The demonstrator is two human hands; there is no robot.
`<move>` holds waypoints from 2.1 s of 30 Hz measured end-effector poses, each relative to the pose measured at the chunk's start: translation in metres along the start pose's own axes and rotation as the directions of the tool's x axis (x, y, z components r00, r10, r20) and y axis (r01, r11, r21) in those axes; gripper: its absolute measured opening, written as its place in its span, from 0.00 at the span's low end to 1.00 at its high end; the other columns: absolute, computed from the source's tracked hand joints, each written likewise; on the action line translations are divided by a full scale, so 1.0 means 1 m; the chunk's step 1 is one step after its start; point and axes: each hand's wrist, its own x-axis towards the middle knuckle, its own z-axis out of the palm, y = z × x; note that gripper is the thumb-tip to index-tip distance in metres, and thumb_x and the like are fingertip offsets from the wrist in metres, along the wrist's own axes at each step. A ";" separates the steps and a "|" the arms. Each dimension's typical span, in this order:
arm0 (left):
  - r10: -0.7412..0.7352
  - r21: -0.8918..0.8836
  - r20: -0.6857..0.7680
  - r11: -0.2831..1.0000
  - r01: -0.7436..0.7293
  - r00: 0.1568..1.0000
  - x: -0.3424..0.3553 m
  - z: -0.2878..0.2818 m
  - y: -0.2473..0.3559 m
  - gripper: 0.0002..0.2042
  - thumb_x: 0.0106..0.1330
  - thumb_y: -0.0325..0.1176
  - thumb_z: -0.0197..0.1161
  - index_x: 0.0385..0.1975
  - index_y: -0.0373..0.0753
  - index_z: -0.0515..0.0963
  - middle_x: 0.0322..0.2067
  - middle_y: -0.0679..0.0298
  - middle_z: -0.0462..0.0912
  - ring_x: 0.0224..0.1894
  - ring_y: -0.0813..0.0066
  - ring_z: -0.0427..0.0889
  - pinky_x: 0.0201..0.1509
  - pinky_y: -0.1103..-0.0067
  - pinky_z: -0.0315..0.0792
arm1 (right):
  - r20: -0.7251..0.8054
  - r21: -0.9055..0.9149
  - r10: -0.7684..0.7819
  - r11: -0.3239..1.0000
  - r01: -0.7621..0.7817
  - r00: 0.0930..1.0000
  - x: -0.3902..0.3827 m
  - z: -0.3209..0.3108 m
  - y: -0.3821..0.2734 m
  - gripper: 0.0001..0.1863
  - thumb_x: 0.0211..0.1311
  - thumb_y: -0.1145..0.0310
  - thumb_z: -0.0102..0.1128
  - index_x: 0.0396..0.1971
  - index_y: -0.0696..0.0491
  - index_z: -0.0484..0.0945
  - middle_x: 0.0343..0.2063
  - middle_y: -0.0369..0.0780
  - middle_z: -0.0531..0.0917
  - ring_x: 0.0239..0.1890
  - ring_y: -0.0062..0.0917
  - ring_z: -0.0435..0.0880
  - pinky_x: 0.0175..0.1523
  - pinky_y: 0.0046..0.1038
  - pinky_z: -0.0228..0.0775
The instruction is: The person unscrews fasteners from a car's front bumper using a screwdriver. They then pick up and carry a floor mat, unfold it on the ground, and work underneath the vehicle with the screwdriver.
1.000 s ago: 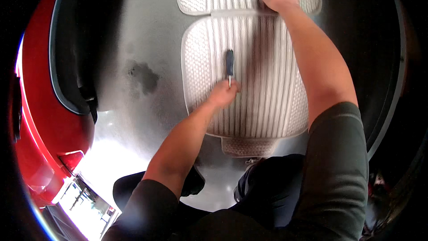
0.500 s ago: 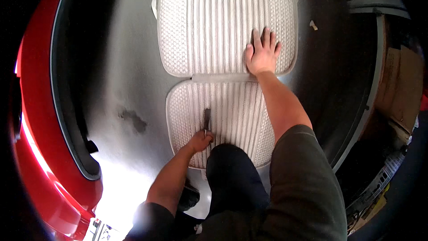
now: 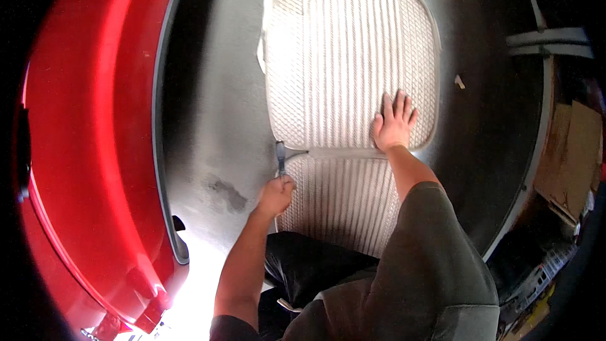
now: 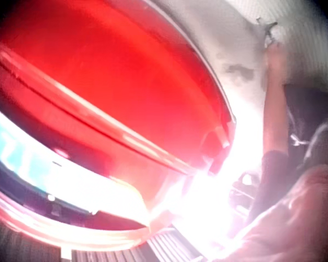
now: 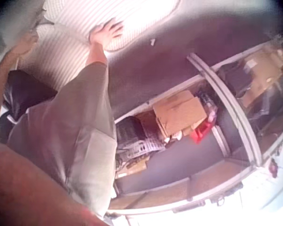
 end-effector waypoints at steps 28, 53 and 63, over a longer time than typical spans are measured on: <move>0.069 -0.051 -0.582 0.991 -0.122 0.810 0.239 -0.070 0.131 0.14 0.69 0.44 0.53 0.34 0.42 0.80 0.27 0.52 0.86 0.30 0.49 0.86 0.39 0.58 0.79 | 0.096 0.035 -0.068 0.997 0.065 0.993 0.004 0.000 -0.004 0.38 0.66 0.54 0.46 0.74 0.54 0.58 0.76 0.58 0.46 0.78 0.58 0.39 0.75 0.64 0.23; 0.613 0.382 -0.659 0.772 -0.508 0.436 0.271 -0.052 0.092 0.06 0.52 0.33 0.64 0.17 0.46 0.75 0.15 0.70 0.70 0.15 0.77 0.71 0.14 0.78 0.66 | 0.089 0.919 -0.979 0.009 -0.395 0.184 -0.070 0.016 -0.251 0.19 0.67 0.65 0.52 0.55 0.57 0.74 0.62 0.56 0.68 0.68 0.51 0.60 0.68 0.53 0.46; 0.525 0.278 -0.725 0.815 -0.509 0.445 0.263 -0.052 0.092 0.06 0.54 0.33 0.66 0.20 0.41 0.79 0.18 0.69 0.72 0.19 0.76 0.74 0.15 0.81 0.64 | -0.372 0.767 -0.837 -0.034 -0.640 -0.402 -0.125 -0.036 -0.342 0.16 0.63 0.69 0.54 0.48 0.56 0.78 0.54 0.53 0.76 0.60 0.47 0.71 0.61 0.47 0.59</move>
